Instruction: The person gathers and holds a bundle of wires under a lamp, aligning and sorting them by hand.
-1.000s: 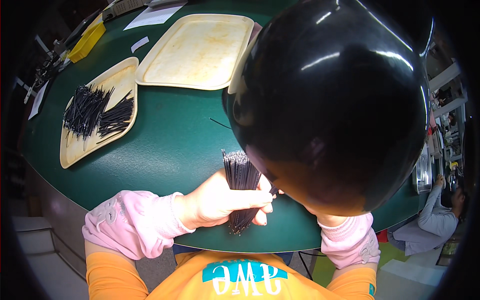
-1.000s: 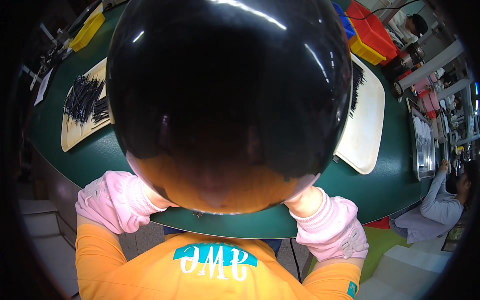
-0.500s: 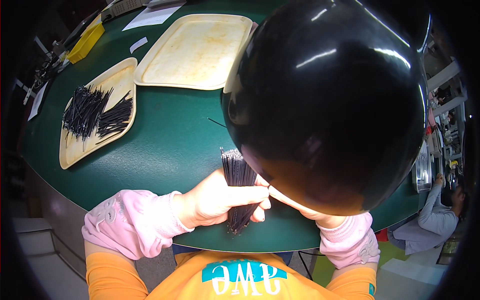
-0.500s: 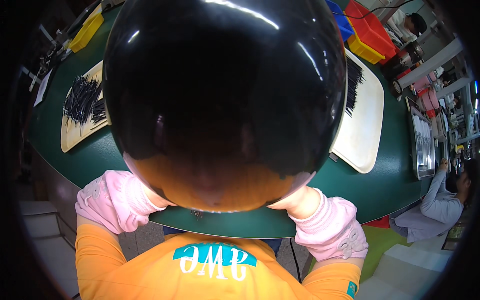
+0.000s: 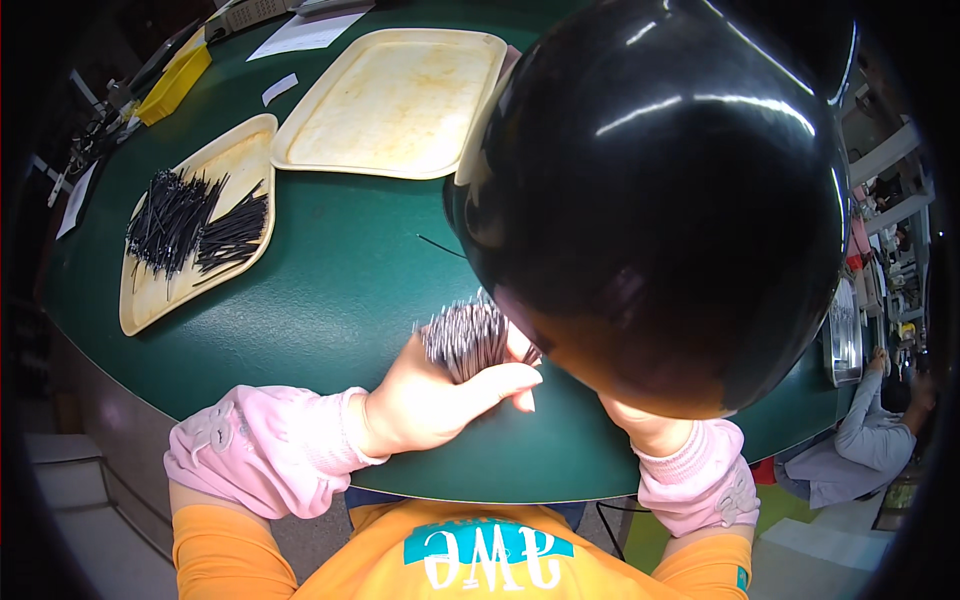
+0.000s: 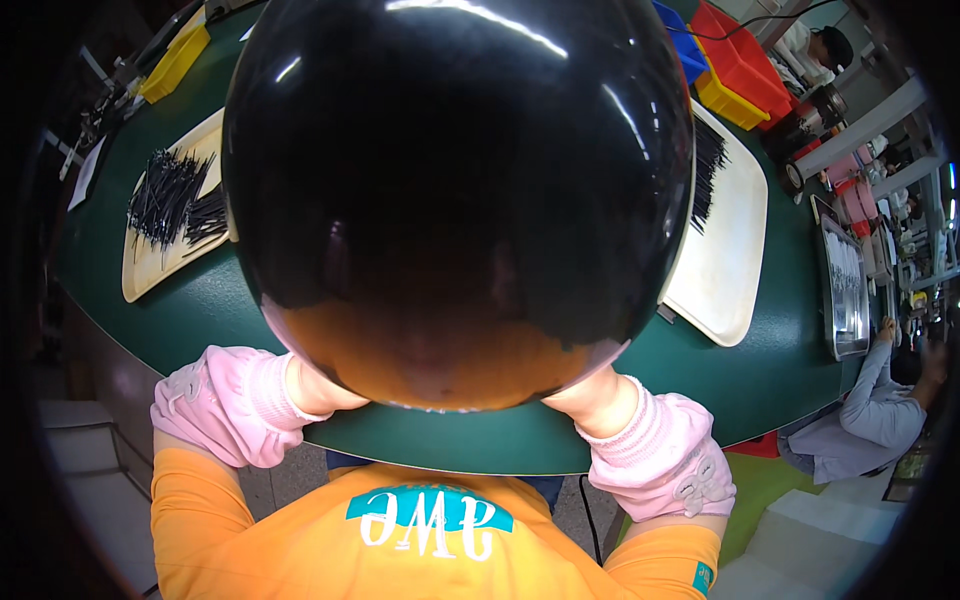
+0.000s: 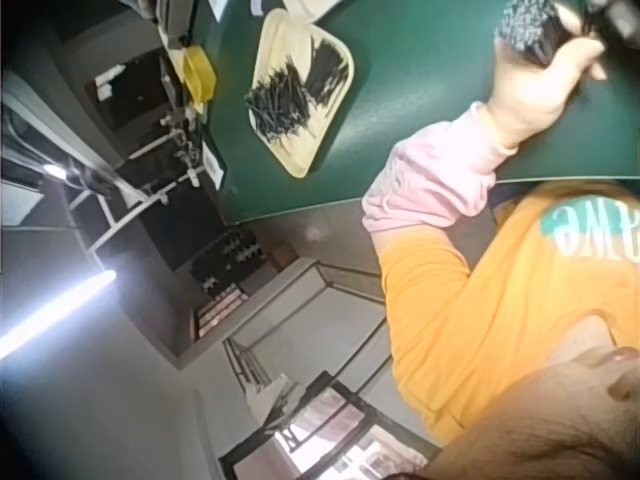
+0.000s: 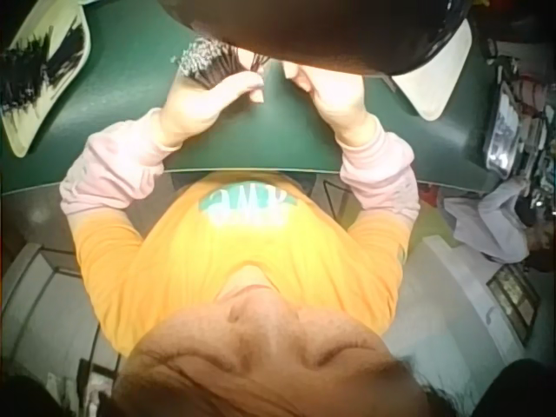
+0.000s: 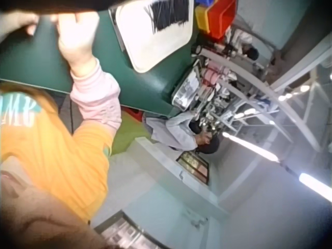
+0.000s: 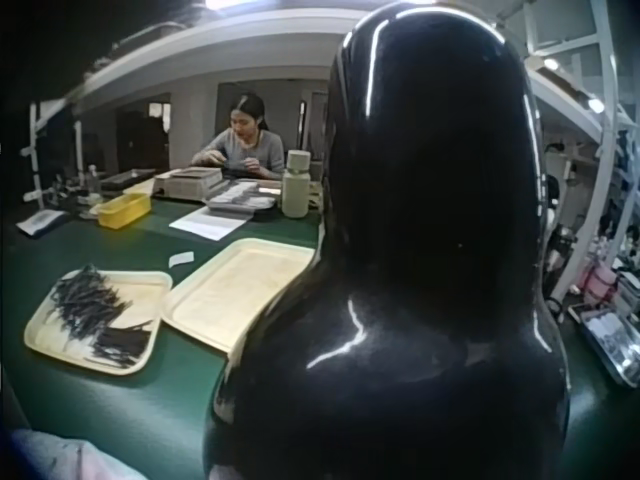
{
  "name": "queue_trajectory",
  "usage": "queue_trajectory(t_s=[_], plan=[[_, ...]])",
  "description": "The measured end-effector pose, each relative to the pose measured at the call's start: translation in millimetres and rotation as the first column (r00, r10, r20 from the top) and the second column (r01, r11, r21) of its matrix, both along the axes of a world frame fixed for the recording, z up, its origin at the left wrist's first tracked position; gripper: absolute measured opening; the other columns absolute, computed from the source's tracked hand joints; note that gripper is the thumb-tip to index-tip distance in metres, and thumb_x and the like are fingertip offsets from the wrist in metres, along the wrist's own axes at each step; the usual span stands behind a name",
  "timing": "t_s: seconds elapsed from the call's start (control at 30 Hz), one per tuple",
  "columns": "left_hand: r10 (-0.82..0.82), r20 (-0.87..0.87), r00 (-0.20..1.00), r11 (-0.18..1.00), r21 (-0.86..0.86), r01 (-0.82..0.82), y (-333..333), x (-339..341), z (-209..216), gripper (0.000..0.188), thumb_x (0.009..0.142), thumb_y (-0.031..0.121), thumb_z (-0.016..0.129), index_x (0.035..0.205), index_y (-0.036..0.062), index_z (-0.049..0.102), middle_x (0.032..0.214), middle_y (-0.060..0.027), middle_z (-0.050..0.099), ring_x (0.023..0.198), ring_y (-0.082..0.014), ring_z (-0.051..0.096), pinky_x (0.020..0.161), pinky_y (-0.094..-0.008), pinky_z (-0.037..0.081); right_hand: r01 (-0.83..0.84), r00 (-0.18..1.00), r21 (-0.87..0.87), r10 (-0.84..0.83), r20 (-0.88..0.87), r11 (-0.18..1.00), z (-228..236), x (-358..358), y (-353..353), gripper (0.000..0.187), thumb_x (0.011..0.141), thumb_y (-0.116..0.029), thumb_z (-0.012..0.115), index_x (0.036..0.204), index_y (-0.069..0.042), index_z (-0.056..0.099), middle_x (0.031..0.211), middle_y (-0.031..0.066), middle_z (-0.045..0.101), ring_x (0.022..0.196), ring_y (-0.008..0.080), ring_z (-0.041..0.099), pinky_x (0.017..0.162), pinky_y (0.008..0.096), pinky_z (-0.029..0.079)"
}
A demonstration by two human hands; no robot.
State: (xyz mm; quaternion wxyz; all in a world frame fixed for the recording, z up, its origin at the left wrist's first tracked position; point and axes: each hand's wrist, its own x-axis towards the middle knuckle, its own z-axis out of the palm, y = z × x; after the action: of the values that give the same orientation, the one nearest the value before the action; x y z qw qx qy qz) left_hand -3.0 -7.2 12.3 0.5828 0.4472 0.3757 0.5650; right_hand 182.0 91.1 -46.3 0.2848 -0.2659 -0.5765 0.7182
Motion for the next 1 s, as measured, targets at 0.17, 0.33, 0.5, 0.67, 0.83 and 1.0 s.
queue_trajectory(t_s=[0.17,0.33,0.5,0.67,0.83,1.0], plan=[[0.237,-0.475,0.848,0.898,0.439,-0.004,-1,1,-7,0.02,0.065,0.002,0.066,0.083,0.0019,0.055,0.078,-0.009,0.057,0.072,-0.0201,0.055,0.064,-0.0272,0.044,0.136,0.987,-0.359,-0.158,-0.031,0.923,17,-7,0,0.015,0.084,-0.003,0.042,0.092,0.004,0.052,0.07,0.0047,0.052,0.053,0.0063,0.041,0.046,0.017,0.031],[0.2,-0.35,0.915,0.931,0.36,-0.065,0,0,-15,0.017,0.069,0.002,0.063,0.084,0.0015,0.056,0.078,-0.0082,0.058,0.07,-0.0164,0.056,0.063,-0.0262,0.045,-0.096,0.988,-0.15,0.076,-0.136,0.984,54,-20,-16,0.015,0.082,-0.002,0.044,0.095,0.004,0.051,0.076,0.0053,0.053,0.059,0.0082,0.044,0.052,0.0189,0.034],[-0.032,0.06,0.998,0.988,-0.151,0.041,0,-1,7,0.011,0.074,0.004,0.06,0.083,-0.0004,0.054,0.069,-0.003,0.057,0.06,-0.0085,0.056,0.056,-0.0203,0.045,-0.202,0.964,0.053,0.208,-0.165,0.978,73,-26,-21,0.017,0.081,-0.001,0.047,0.097,0.003,0.05,0.081,0.0059,0.053,0.066,0.0101,0.048,0.057,0.0207,0.038],[-0.088,0.314,0.945,0.926,-0.325,0.194,-3,-3,9,0.013,0.075,0.005,0.059,0.086,-0.0003,0.054,0.072,-0.0071,0.057,0.059,-0.012,0.058,0.055,-0.0224,0.048,-0.152,0.987,0.221,0.159,-0.013,0.963,79,-31,-23,0.022,0.079,0.0,0.051,0.1,0.002,0.049,0.088,0.0065,0.054,0.075,0.0124,0.05,0.066,0.0234,0.04],[-0.086,0.431,0.898,0.89,-0.372,0.264,-4,-3,5,0.015,0.076,0.006,0.057,0.089,-0.0004,0.052,0.072,-0.0084,0.057,0.06,-0.0146,0.059,0.056,-0.0252,0.05,-0.252,0.945,0.308,0.165,0.282,0.917,65,-22,-14,0.026,0.076,0.0,0.054,0.101,0.0,0.049,0.089,0.0059,0.054,0.08,0.0129,0.049,0.071,0.0245,0.039],[-0.095,0.47,0.878,0.867,-0.394,0.305,-3,-2,4,0.017,0.078,0.008,0.056,0.093,0.0005,0.05,0.073,-0.0091,0.057,0.061,-0.0154,0.06,0.057,-0.0268,0.051,-0.176,0.983,0.277,0.155,0.096,0.945,74,-28,-22,0.019,0.082,-0.009,0.049,0.097,0.002,0.049,0.085,0.0081,0.053,0.077,0.0137,0.049,0.068,0.0246,0.039]])
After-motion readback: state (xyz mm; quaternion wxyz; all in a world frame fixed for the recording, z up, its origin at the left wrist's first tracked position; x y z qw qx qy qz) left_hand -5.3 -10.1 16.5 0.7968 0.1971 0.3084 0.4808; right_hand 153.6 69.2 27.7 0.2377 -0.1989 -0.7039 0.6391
